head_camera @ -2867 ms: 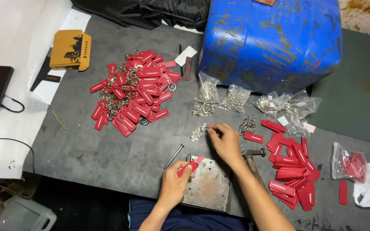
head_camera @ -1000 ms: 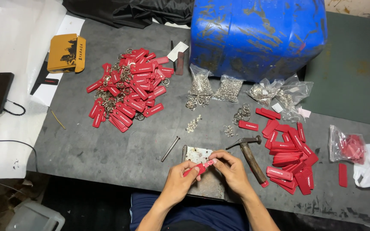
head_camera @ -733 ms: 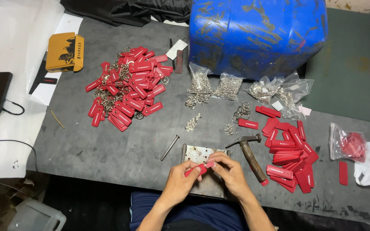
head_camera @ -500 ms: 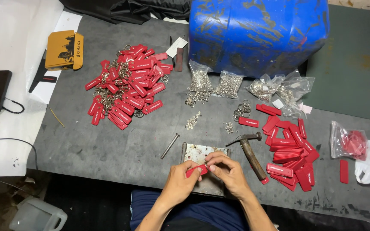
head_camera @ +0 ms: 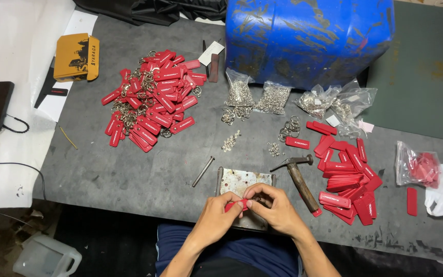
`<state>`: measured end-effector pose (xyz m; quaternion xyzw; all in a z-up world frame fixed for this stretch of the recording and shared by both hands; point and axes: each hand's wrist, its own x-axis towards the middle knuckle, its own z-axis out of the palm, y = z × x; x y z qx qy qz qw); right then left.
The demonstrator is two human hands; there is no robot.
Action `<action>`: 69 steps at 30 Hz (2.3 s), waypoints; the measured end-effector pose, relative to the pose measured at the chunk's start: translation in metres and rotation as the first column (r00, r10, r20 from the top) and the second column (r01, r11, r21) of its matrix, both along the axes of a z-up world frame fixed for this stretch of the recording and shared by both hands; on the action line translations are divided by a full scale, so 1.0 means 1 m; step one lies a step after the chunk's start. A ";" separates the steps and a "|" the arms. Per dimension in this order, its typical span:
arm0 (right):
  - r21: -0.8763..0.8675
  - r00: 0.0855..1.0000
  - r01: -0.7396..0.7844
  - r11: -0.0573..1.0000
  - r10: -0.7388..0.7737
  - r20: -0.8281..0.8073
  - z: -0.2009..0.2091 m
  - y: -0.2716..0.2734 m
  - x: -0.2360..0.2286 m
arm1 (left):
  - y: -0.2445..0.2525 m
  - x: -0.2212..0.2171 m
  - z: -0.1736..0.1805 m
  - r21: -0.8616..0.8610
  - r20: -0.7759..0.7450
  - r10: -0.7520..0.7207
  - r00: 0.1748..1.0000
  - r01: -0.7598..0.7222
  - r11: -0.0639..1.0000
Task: Assembling red plastic tags by attaching metal chains and securing them with a hammer
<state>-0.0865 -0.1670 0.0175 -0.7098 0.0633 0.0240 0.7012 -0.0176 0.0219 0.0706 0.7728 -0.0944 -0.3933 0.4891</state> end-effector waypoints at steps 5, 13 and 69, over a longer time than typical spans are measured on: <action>-0.054 0.999 -0.043 0.998 0.043 -0.004 -0.002 -0.003 -0.001 | -0.002 -0.003 -0.005 0.004 0.022 0.010 1.000 -0.011 1.000; -0.322 0.992 -0.124 0.939 0.129 -0.007 0.023 -0.009 0.002 | -0.002 -0.003 0.006 0.003 -0.019 -0.014 1.000 0.014 1.000; -0.871 0.919 0.259 0.418 0.170 0.355 -0.058 -0.029 0.125 | -0.015 -0.004 -0.087 0.467 0.488 -0.298 0.820 0.043 0.883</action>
